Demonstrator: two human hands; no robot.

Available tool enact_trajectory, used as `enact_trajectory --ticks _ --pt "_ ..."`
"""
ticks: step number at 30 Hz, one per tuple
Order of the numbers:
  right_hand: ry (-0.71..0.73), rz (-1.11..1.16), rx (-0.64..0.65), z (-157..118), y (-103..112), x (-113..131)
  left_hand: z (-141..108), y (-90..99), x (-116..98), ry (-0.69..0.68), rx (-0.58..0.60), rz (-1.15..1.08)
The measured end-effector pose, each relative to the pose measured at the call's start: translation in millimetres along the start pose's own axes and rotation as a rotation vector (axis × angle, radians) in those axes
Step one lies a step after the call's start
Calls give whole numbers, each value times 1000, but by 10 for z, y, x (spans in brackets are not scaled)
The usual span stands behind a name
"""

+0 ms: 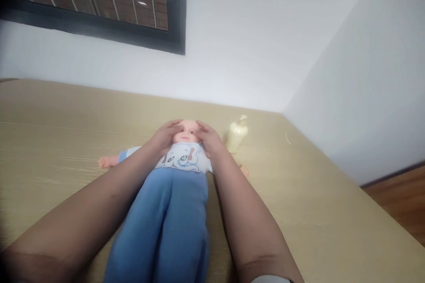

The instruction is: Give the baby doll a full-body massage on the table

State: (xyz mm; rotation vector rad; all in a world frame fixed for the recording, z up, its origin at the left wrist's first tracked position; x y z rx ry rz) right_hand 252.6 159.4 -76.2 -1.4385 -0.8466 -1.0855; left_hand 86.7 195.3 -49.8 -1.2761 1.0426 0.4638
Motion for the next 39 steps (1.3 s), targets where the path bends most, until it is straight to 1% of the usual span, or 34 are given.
enact_trajectory --ticks 5,12,17,22,26,32,39 --pt "28 -47 -19 26 -25 -13 -6 -12 -3 -14 -32 14" --pt "0 -56 -52 26 -57 -17 0 -14 2 -9 -26 18" --pt "-33 8 -29 -17 -60 24 1 -19 5 6 -34 13" --pt "-66 57 -16 -15 -11 16 -16 -38 -8 16 -30 -2" --pt "-38 8 -16 27 15 -35 3 -14 11 9 -27 -6" --pt "7 -67 -38 62 -2 -72 46 23 49 -7 -20 -6" --pt "-61 20 -19 16 3 -15 30 11 23 13 -34 12"
Point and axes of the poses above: each hand's wrist, its own z-axis towards the middle knuckle, its own y-axis out of the back of the hand, x = y × z, the point moved 1 cm from there along z, towards the middle knuckle, and after that the axes turned 4 degrees about -z, right-handed, at the moved point
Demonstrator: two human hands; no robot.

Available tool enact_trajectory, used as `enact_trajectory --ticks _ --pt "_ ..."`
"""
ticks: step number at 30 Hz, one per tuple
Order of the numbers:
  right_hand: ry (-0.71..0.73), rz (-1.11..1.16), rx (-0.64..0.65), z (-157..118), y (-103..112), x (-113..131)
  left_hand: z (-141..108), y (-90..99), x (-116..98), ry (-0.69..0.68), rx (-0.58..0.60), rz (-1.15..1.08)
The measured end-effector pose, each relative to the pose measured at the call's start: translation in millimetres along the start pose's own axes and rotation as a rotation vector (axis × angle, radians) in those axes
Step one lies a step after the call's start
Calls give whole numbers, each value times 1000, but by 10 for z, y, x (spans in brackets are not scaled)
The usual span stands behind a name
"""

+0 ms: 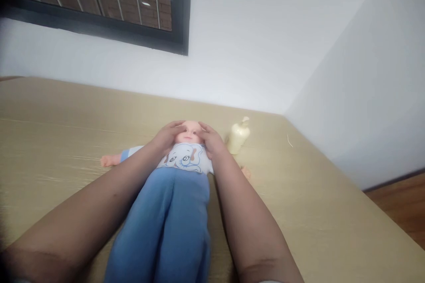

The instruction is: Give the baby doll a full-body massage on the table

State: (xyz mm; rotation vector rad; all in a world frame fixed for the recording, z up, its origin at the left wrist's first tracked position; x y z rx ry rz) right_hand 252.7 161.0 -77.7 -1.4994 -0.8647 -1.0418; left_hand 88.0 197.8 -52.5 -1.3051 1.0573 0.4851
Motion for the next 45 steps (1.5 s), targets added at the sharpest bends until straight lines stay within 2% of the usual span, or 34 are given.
enact_trajectory --ticks 8,15,21,28,34,40,45 --pt "53 -40 -17 35 -12 -41 -5 -17 0 -6 -4 -7" --pt "-7 32 1 -3 -12 -11 -29 -37 -21 -1 -4 -1" --pt "28 2 -14 8 -19 -17 -8 -25 -8 -15 4 0" --pt "-6 10 -6 -6 -9 2 -16 -13 -8 0 -1 -6" --pt "24 0 -19 3 -26 -7 6 -5 4 -3 -1 -13" --pt "-24 43 -21 -40 -38 36 16 2 14 -8 -3 -11" --pt "0 8 -4 -26 -30 20 6 -3 1 -4 13 -12"
Point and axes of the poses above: each hand's wrist, its own z-axis towards the middle knuckle, its own y-axis out of the back of the hand, x = y × z, the point moved 1 cm from there along z, towards the middle knuckle, and after that the axes turned 4 degrees about -z, right-handed, at the moved point
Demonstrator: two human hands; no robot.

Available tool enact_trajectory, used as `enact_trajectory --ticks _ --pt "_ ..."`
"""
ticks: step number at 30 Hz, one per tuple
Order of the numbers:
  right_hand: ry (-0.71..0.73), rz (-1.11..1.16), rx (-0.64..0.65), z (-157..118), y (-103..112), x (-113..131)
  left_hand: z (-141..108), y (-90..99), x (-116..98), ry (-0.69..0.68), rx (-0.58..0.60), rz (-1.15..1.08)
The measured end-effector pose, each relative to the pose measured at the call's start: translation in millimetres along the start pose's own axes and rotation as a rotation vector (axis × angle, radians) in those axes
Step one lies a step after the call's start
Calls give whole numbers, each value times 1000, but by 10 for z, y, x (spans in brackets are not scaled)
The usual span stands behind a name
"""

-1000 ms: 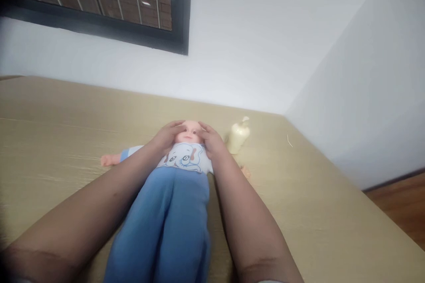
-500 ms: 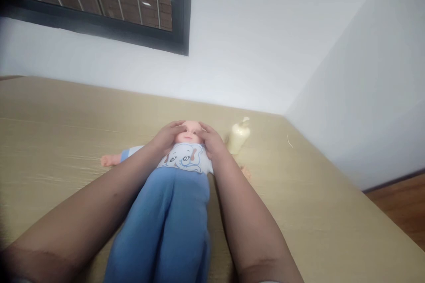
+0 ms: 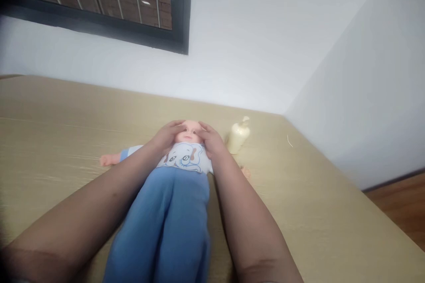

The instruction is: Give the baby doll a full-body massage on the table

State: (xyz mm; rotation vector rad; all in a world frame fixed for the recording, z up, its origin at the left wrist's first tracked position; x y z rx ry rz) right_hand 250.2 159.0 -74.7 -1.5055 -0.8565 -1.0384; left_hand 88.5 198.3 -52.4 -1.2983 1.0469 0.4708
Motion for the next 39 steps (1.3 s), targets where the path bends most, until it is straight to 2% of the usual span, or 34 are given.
enact_trajectory --ticks 26,33,39 --pt "-9 12 5 -28 0 28 9 0 8 -2 12 -21" --pt "-39 25 -58 -65 -34 72 30 20 22 4 25 -20" --pt "-19 20 -2 -55 -28 47 -3 -13 -3 9 11 -16"
Point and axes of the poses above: each hand's wrist, its own z-axis towards the middle knuckle, its own y-axis out of the back of the hand, x = y × z, the point moved 1 cm from there along z, towards the middle knuckle, and after that the axes turned 4 degrees about -z, right-handed, at the moved point
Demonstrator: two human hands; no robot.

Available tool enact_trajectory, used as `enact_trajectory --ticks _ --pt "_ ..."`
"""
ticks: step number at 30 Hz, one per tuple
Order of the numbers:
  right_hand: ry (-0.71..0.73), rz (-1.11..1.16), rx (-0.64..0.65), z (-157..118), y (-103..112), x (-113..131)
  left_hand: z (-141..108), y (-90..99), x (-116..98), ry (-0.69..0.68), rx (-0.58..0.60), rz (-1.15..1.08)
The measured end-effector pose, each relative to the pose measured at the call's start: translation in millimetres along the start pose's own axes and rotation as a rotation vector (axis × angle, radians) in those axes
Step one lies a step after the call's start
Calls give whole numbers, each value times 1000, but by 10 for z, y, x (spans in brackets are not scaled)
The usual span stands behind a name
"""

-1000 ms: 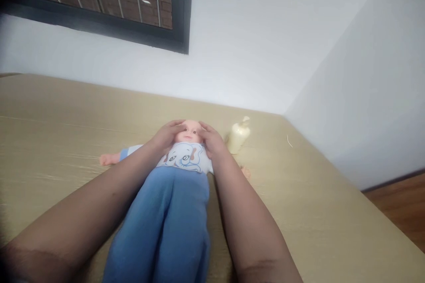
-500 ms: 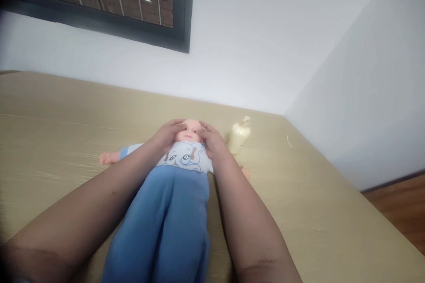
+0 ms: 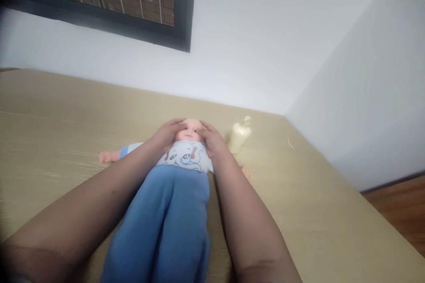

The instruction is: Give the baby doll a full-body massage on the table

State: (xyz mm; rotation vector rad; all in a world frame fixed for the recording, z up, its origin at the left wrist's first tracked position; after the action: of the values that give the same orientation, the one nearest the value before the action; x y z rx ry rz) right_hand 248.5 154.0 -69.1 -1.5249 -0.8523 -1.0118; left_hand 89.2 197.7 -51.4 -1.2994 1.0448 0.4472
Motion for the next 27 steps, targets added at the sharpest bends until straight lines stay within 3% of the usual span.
enact_trajectory --ticks 13,19,27 --pt "49 -28 8 -35 -48 31 -11 29 -34 -5 16 -30" --pt "223 -220 -68 -57 -187 58 -40 93 -92 -39 161 -95" --pt "359 -315 -16 -213 -329 251 -150 103 -195 -16 319 -187"
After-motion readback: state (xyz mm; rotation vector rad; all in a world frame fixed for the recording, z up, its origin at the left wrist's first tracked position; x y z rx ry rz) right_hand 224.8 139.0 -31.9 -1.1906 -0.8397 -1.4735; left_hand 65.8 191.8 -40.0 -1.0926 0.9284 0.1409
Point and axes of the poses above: each hand's wrist, its own z-axis towards the middle knuckle, its own y-axis out of the back of the hand, x = y × z, the point moved 1 cm from there along z, towards the middle knuckle, and after that the axes turned 4 degrees about -z, right-handed, at the moved point
